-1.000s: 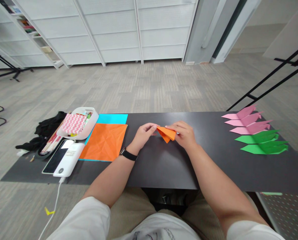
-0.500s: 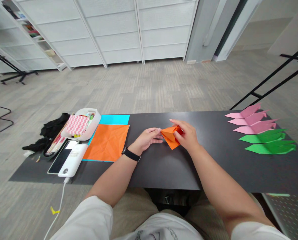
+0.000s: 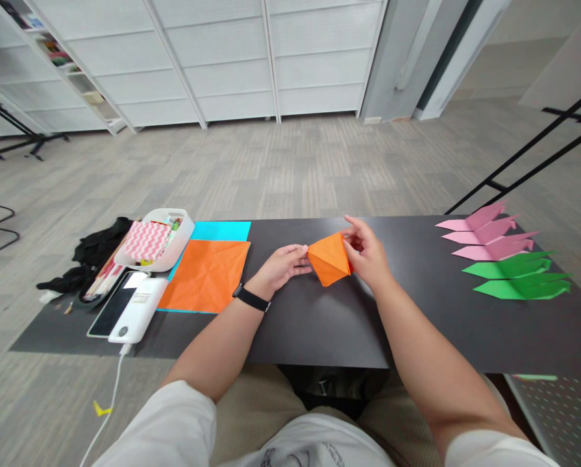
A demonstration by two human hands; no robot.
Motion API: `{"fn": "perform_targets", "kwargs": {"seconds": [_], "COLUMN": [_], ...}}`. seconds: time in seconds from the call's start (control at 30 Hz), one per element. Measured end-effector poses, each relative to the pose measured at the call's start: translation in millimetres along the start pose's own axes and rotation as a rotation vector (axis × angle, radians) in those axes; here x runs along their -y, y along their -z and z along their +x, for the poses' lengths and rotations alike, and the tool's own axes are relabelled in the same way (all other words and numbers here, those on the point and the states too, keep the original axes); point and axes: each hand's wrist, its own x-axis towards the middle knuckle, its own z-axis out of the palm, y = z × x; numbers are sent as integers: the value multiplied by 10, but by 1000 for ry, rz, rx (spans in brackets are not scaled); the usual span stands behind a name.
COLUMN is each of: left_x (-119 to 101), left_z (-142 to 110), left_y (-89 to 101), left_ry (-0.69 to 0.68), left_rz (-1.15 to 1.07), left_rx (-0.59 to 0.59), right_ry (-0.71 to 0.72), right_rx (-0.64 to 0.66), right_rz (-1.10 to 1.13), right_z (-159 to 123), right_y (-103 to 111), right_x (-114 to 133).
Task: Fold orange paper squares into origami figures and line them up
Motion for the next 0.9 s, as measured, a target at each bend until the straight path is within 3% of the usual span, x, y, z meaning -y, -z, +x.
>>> {"fn": "perform_targets", "kwargs": {"seconds": [0.23, 0.4, 0.53, 0.67, 0.9], "left_x": [-57, -85, -147, -188, -194], "left_z": [-46, -103, -214, -338, -371], "left_y": [-35, -42, -81, -148, -176], "left_ry": [-330, -681, -869, -951, -963], "left_rz": [134, 388, 588, 776, 891], "left_rx": [-141, -242, -297, -343, -289], "right_ry": [10, 80, 157, 194, 222], "right_rx": [1, 60, 44, 4, -12], "right_rz": [120, 5, -99, -169, -179], "right_z": [41, 10, -5, 5, 12], "right_y": [17, 24, 11, -13, -24], "right_x": [-19, 69, 160, 204, 210]}}
